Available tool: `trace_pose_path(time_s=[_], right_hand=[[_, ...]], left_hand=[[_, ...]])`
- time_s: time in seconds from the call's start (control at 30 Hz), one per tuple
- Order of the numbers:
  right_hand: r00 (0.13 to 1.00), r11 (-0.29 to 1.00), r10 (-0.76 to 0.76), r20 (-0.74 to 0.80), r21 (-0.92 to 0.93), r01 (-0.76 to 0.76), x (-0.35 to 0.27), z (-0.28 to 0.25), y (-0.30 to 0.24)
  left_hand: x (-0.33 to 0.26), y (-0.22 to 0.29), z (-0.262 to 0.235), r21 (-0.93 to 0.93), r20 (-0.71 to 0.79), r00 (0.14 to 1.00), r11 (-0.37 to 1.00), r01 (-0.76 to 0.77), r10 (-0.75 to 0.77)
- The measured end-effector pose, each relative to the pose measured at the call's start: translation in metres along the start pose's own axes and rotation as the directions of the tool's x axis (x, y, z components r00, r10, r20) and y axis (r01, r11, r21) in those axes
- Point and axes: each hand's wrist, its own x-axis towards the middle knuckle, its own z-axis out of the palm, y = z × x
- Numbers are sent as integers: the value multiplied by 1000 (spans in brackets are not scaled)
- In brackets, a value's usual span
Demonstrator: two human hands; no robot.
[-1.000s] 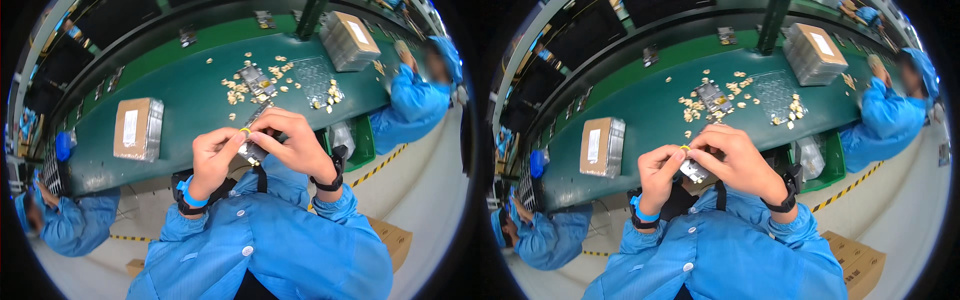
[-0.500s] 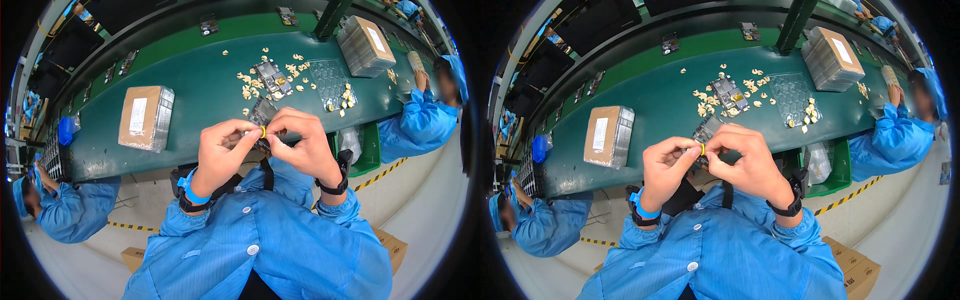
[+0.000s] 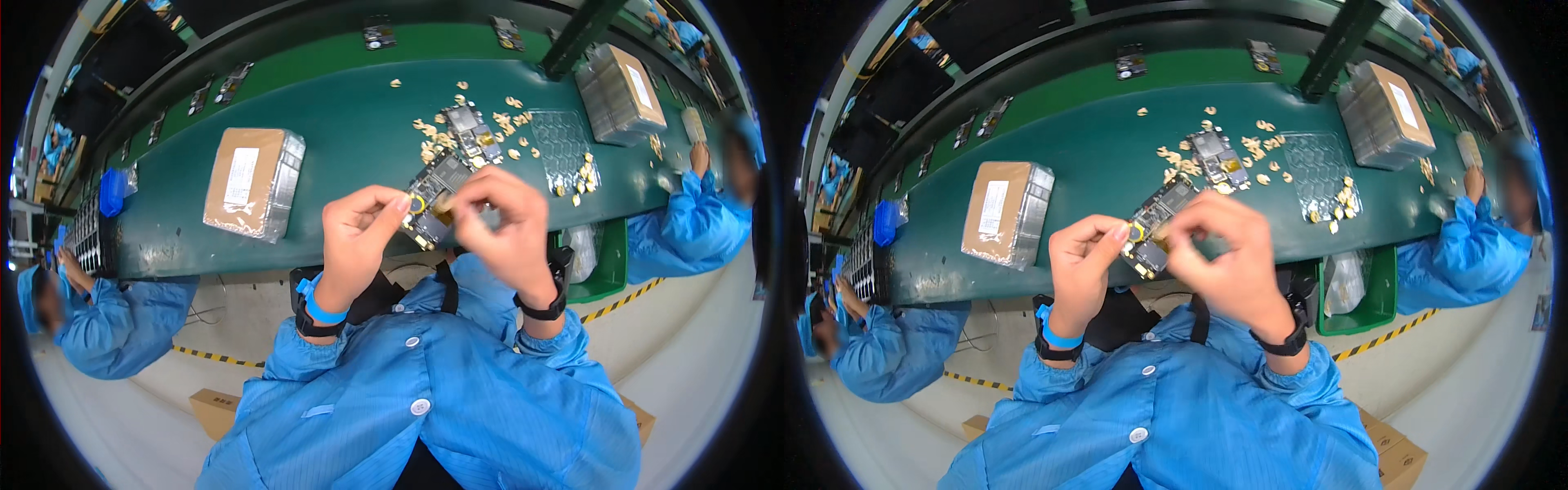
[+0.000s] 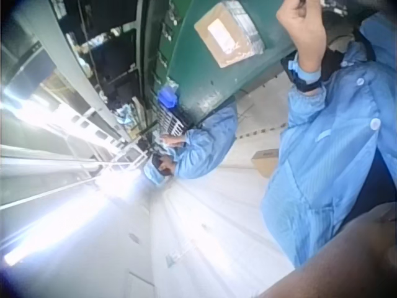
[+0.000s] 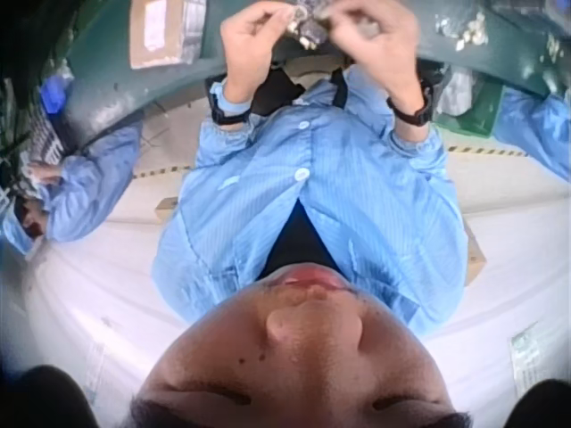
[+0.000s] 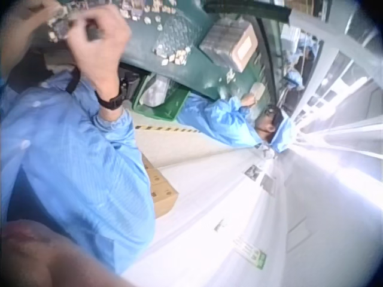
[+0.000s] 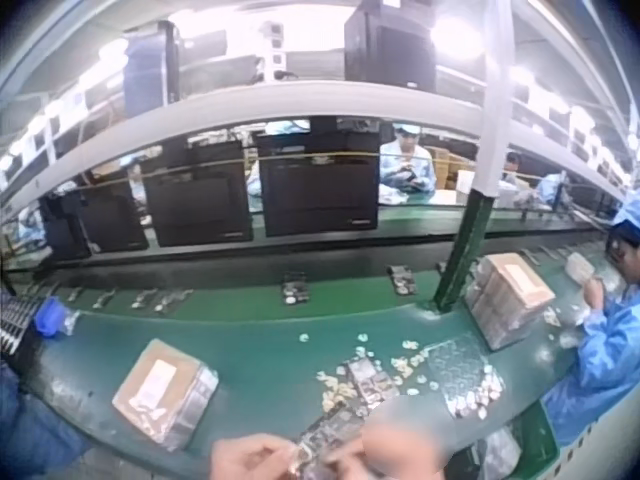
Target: Assembling or checking electronic circuit board components on a production line.
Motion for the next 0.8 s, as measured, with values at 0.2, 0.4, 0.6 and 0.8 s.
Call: trace_pose_path(time_s=[0.2, 0.4, 0.6, 0.8], right_hand=[[915, 882, 392, -96, -243, -403, 28, 1, 37], [989, 997, -32, 141, -68, 42, 25, 38, 15], [922, 863, -378, 89, -328, 385, 20, 21, 19], [898, 878, -402, 177, -201, 433, 14, 11, 20]], left_hand=[[10, -1, -17, 67, -140, 990, 998, -7, 16], [12, -4, -12, 33, -86, 996, 999, -17, 20], [4, -3, -11, -189, -25, 995, 978, 87, -93], [-1, -1, -3, -8, 32, 999, 1000, -9, 10]])
